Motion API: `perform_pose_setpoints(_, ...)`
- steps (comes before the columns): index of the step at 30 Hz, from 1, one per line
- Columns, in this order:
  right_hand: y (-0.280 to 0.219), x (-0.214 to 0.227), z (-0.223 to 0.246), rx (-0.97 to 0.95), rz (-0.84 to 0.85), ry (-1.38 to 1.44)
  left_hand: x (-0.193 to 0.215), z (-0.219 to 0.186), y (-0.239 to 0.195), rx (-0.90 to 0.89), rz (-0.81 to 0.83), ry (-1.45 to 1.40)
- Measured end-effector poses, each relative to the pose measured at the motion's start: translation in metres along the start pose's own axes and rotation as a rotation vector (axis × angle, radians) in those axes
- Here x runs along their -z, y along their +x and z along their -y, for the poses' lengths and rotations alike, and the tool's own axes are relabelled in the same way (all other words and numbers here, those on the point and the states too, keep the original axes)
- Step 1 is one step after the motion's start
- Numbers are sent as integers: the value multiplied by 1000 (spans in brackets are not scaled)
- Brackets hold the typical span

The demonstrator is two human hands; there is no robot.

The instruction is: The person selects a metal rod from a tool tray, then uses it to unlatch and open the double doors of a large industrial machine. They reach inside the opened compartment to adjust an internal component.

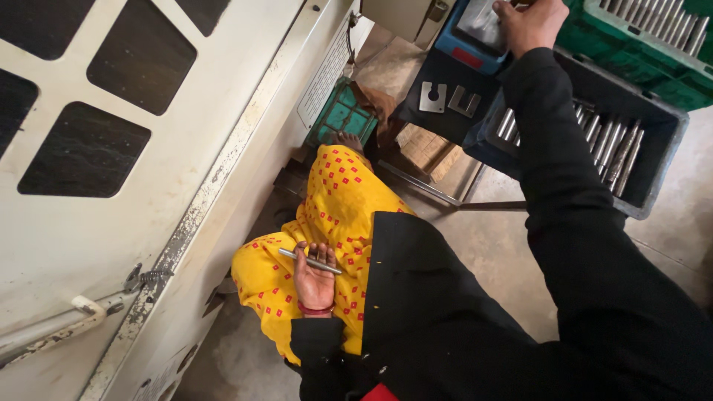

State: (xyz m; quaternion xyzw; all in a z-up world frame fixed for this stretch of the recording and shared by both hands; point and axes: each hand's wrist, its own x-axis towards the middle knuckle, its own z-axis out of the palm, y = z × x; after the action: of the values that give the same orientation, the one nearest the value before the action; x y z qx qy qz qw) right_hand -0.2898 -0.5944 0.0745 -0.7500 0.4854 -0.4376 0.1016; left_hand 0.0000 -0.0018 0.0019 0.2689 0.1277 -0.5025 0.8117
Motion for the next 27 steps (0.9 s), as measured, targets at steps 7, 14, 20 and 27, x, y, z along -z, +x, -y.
perform_pose_setpoints(7,1,7,29,50,-41,128,6,0,5,36,-38,-32)
perform_pose_setpoints(14,0,3,19,67,-38,166,3,0,2,17,-17,-2)
perform_pose_setpoints(20,1,2,21,0,-52,128,-4,-2,2,18,23,10)
perform_pose_setpoints(27,-34,46,117,-23,221,256,-1,-1,2,39,-22,2)
